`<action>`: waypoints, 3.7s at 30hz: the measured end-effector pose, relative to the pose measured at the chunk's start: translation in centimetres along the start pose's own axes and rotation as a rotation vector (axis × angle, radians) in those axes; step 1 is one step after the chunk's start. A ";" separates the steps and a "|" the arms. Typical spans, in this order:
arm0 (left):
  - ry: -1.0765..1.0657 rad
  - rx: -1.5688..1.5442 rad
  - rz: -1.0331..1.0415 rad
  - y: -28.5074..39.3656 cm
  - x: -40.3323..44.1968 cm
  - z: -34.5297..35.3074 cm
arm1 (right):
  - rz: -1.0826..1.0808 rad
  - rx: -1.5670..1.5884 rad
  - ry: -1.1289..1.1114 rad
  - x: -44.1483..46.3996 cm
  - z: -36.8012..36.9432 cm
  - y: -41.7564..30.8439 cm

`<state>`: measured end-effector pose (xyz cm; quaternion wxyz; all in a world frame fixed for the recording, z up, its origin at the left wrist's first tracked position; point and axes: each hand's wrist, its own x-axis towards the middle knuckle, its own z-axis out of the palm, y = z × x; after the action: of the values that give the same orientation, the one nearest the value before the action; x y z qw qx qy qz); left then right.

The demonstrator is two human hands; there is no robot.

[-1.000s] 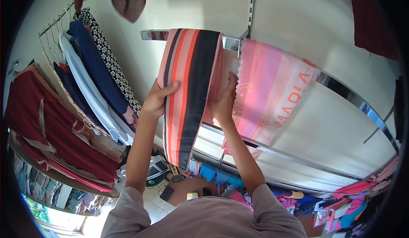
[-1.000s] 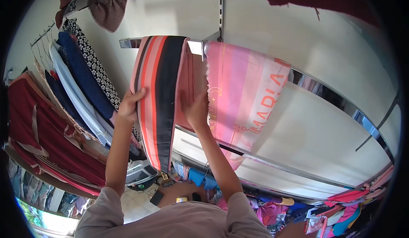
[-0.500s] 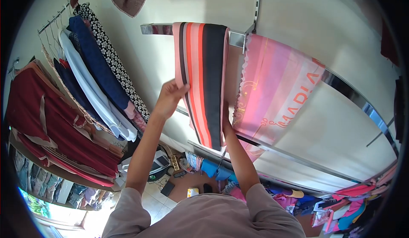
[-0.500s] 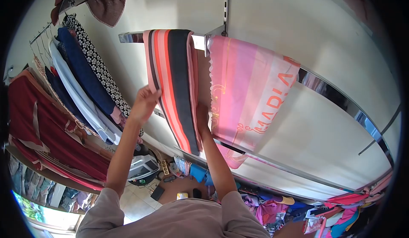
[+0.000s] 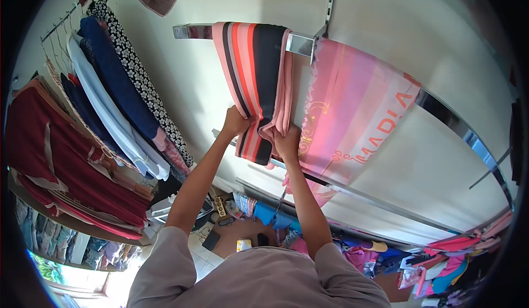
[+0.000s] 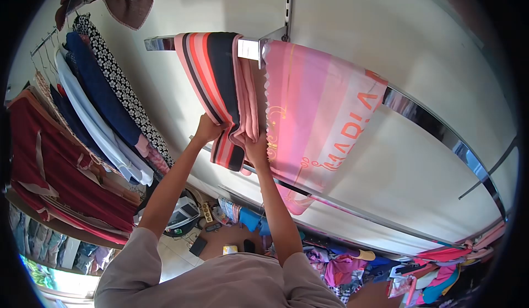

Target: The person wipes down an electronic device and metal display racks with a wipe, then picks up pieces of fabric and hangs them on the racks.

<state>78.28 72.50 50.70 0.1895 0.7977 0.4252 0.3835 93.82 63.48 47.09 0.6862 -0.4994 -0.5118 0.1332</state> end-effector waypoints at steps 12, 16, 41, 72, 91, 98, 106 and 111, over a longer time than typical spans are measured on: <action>-0.334 0.615 -0.366 -4.4 -0.7 4.0 | -0.272 -0.214 0.244 -4.0 0.5 -4.2; -0.328 0.408 -0.370 -9.4 -0.3 6.7 | -0.463 -0.190 -0.117 -4.8 0.0 -4.0; -0.282 0.161 -0.170 -4.5 -3.8 3.6 | 0.072 -0.588 -0.397 -1.9 -3.4 -0.4; 0.289 -0.671 -0.011 6.5 -3.0 -6.5 | -0.106 -0.140 0.041 -2.5 -3.1 -8.6; 0.520 -0.718 0.100 8.1 2.6 -15.8 | -0.534 -0.321 -0.072 3.7 -0.5 -21.8; 0.715 -0.616 -0.003 6.0 5.0 -20.6 | -1.056 -0.537 0.396 5.3 -11.9 -26.8; 0.412 -0.697 0.028 9.0 5.9 -19.2 | -0.670 -1.339 0.359 9.2 -21.9 -26.2; 0.373 -0.678 0.077 11.1 5.0 -17.7 | -0.618 -1.180 0.409 9.2 -24.3 -26.0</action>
<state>72.23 69.87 71.13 0.3472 0.6218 0.2712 0.6475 109.62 44.36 74.25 0.3892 -0.6353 -0.4778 -0.4655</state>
